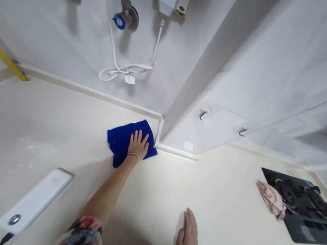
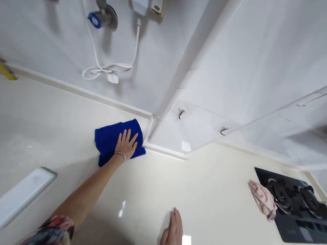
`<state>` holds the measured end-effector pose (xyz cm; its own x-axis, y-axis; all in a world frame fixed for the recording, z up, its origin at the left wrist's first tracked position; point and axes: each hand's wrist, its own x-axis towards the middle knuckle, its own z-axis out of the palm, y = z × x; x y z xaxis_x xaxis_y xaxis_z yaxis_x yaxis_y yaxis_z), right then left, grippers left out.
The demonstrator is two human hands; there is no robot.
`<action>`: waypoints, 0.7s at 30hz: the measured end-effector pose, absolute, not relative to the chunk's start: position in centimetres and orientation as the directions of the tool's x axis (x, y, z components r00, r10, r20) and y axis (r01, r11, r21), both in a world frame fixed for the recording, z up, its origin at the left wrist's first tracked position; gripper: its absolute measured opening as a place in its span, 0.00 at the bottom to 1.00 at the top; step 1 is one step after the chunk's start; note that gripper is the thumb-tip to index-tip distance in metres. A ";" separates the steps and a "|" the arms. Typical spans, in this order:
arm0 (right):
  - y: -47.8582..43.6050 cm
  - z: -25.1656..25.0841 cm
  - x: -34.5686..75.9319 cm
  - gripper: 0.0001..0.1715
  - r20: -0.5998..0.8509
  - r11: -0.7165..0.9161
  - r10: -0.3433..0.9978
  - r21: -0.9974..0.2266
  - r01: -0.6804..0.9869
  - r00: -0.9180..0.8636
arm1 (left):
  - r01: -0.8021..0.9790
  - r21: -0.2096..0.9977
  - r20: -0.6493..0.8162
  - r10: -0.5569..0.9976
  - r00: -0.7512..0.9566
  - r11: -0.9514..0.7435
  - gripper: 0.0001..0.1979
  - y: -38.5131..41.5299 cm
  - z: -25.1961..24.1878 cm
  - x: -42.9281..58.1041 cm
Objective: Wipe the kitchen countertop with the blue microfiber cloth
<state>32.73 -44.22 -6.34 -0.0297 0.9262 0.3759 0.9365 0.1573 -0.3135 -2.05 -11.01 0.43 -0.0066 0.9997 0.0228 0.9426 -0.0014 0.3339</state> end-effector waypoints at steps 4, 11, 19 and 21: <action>-44.5 -6.9 33.6 0.36 0.374 0.171 0.925 -0.237 0.956 -0.073 | 0.929 0.332 0.052 0.987 0.152 -0.161 0.29 -5.7 0.5 -2.2; -45.1 -6.5 33.5 0.38 0.325 0.111 0.945 -0.201 0.973 -0.041 | 0.897 0.352 0.120 0.963 0.242 -0.269 0.28 1.3 -0.1 -2.7; -44.4 -6.1 33.0 0.36 0.348 0.117 0.937 -0.251 0.961 -0.023 | 0.891 0.401 0.221 0.966 0.133 -0.215 0.25 1.8 0.5 -1.9; -44.1 -6.0 32.6 0.35 0.346 0.087 0.938 -0.277 0.957 0.015 | 0.890 0.423 0.207 0.974 0.088 -0.171 0.25 1.5 0.8 -1.5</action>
